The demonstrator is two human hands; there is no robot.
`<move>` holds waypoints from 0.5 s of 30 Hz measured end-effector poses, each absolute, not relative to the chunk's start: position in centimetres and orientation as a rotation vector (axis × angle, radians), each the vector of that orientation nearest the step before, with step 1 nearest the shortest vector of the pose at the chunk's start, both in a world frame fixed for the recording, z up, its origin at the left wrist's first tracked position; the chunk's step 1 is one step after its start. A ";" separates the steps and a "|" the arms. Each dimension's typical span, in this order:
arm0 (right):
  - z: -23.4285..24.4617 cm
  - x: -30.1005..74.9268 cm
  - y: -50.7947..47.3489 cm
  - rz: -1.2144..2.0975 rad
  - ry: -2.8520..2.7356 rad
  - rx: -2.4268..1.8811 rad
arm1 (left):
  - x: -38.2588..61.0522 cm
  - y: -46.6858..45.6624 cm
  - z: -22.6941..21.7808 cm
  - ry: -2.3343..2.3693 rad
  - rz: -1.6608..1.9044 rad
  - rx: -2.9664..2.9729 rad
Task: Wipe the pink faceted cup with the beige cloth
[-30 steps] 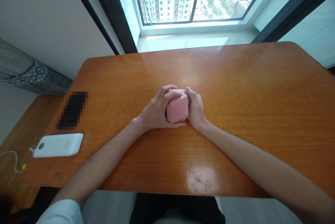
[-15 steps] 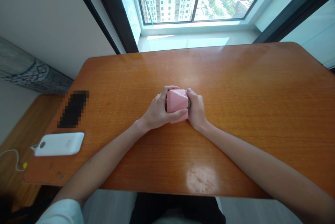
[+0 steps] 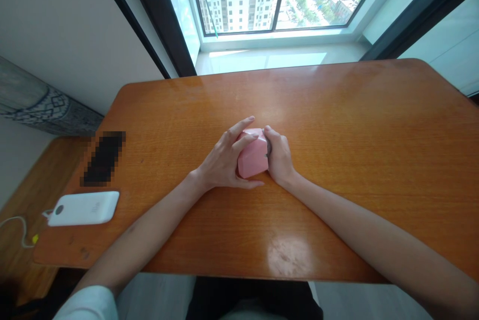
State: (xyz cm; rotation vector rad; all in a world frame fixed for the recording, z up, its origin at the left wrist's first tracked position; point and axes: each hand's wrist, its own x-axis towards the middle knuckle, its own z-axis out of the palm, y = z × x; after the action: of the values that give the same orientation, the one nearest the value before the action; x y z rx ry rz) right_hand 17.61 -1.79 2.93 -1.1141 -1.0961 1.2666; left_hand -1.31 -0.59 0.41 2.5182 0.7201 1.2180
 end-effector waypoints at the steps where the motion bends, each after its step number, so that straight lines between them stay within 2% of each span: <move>1: 2.9 17.6 -1.7 1.264 -1.093 -1.120 | -1.4 -0.6 0.4 0.721 1.223 2.545; 15: 3.0 17.5 -1.9 1.229 -1.079 -1.142 | -0.3 -1.7 2.7 0.838 1.268 2.379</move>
State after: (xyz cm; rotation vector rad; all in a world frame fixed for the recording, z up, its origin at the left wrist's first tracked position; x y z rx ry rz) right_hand 17.51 -1.88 2.96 -1.1417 -1.0791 1.2294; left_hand -0.28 -1.67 2.72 2.3793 0.8384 1.2682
